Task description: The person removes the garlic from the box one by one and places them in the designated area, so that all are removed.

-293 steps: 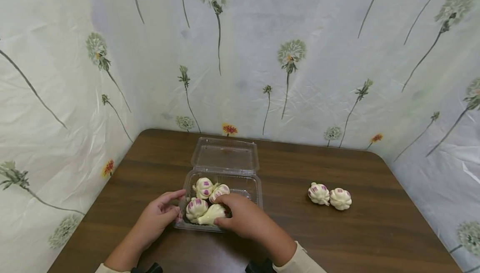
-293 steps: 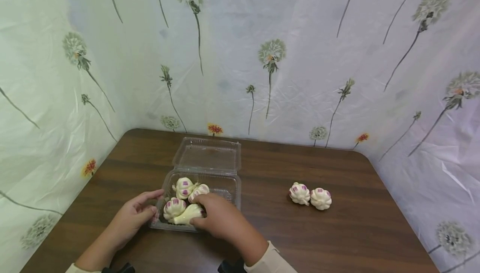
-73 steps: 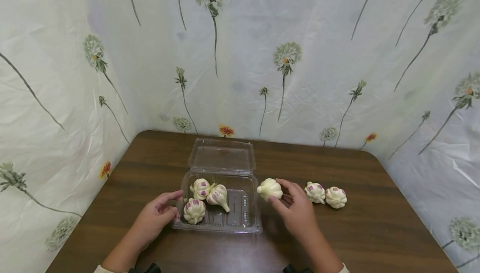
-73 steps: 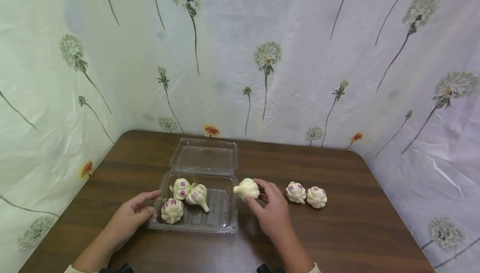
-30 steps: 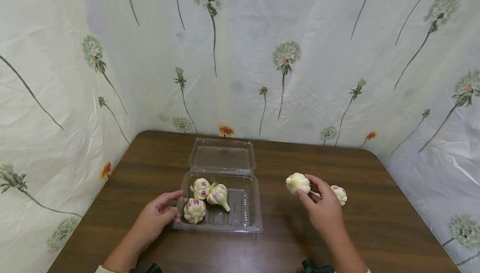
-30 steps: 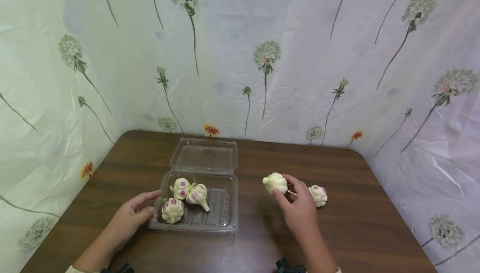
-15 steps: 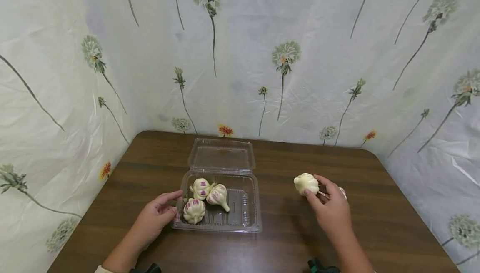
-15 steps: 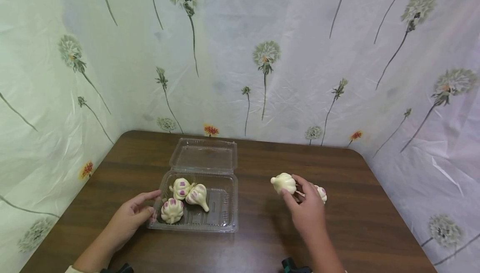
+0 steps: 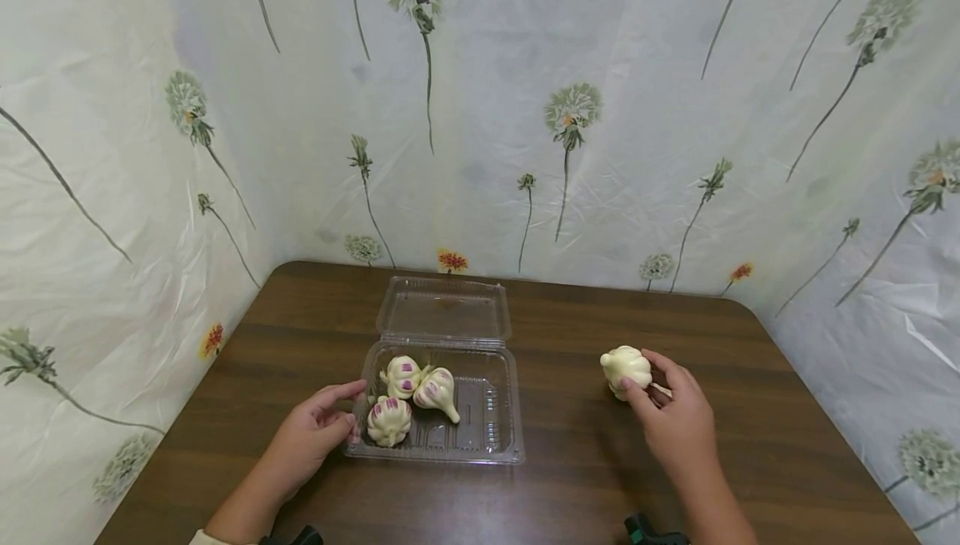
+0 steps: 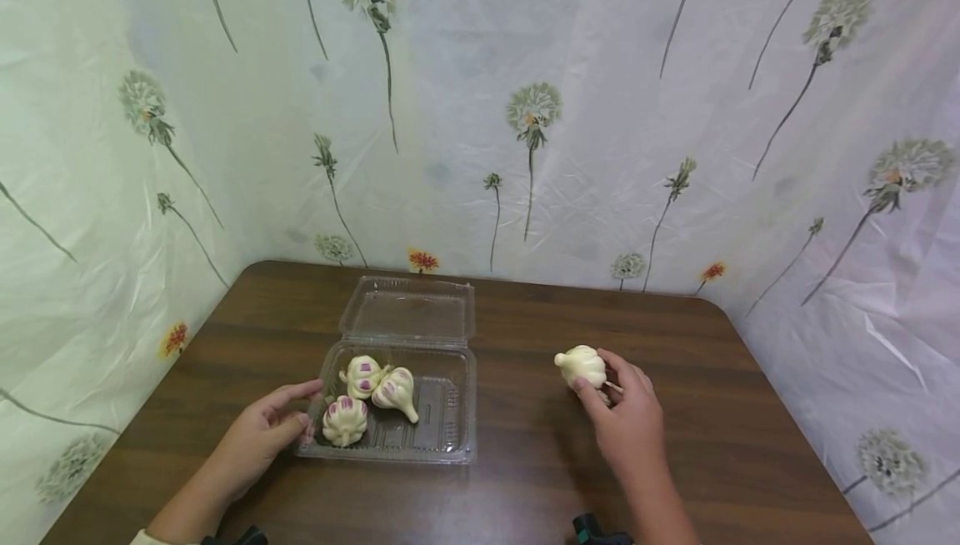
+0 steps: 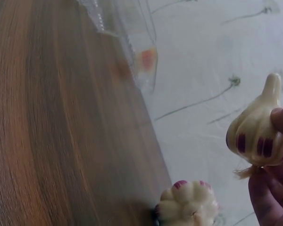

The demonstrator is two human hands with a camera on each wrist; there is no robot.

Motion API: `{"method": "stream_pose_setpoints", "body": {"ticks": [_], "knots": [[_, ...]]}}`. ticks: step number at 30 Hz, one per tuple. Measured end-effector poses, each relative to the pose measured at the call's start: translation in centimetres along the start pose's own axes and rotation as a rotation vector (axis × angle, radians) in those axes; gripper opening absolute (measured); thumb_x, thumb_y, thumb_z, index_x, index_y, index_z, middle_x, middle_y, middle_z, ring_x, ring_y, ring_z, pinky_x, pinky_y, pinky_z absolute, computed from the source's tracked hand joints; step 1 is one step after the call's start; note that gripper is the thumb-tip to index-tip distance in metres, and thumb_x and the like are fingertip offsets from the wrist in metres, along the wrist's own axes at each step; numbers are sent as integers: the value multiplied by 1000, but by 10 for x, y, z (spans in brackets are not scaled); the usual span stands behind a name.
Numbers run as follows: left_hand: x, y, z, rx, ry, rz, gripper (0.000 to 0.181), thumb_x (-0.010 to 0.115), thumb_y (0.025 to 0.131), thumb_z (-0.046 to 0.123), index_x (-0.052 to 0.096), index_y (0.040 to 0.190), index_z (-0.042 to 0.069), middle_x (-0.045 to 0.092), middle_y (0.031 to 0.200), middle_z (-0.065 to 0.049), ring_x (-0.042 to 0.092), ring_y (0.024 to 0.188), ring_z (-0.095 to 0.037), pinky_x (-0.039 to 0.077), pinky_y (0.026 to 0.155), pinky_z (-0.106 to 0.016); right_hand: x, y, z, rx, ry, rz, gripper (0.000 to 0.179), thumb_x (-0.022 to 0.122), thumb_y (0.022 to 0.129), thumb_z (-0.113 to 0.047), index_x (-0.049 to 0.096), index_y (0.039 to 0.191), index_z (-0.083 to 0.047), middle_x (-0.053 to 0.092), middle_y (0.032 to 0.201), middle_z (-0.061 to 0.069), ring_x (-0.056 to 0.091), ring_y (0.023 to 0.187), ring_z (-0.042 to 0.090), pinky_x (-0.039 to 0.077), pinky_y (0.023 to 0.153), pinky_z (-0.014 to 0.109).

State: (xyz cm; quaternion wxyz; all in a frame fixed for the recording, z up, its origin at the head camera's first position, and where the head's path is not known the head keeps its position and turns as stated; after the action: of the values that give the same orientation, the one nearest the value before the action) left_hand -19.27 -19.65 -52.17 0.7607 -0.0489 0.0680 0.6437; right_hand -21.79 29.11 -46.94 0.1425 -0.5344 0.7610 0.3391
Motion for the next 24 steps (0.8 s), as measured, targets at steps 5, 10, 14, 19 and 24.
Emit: {"method": "stream_pose_setpoints", "body": {"ticks": [5, 10, 14, 19, 24], "knots": [[0, 0, 0, -3, -3, 1, 47, 56, 102, -2, 56, 148, 3, 56, 138, -22, 64, 79, -11, 57, 69, -26, -3, 1, 4, -4, -5, 11, 53, 76, 98, -27, 60, 143, -5, 60, 130, 16, 61, 118, 27, 44, 86, -2], [0, 0, 1, 4, -12, -3, 47, 56, 102, -2, 55, 149, 2, 55, 138, -23, 65, 80, -11, 59, 71, -26, -7, 2, 6, -15, -19, 16, 55, 76, 98, -27, 59, 145, -5, 59, 131, 17, 60, 119, 29, 42, 87, -4], [1, 0, 0, 7, -18, -8, 47, 56, 102, -2, 55, 149, 1, 55, 138, -23, 66, 80, -12, 59, 72, -26, -10, 2, 8, -13, -23, 31, 55, 76, 98, -26, 59, 145, -5, 59, 131, 18, 61, 119, 30, 42, 87, -3], [0, 0, 0, 8, -19, -10, 47, 56, 102, -1, 55, 149, 1, 54, 138, -23, 65, 80, -12, 58, 72, -26, -15, 3, 13, 9, -40, 42, 55, 75, 98, -28, 58, 146, -5, 59, 132, 16, 61, 120, 29, 42, 86, -3], [0, 0, -1, 2, -15, -10, 46, 57, 102, -1, 55, 149, 2, 55, 138, -23, 66, 80, -12, 58, 72, -26, -21, 3, 15, 32, -42, 48, 56, 75, 98, -29, 58, 147, -6, 59, 134, 17, 60, 121, 30, 41, 85, -4]]}}
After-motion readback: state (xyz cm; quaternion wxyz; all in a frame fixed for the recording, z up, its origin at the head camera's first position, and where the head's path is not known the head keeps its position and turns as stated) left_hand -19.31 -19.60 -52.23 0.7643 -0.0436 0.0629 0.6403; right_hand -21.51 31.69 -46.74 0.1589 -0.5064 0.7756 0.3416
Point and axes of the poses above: each hand's wrist, its own y-axis towards the middle knuckle, its own x-axis out of the palm, z = x × y, the point moved 2 cm from there along y, towards the middle knuckle
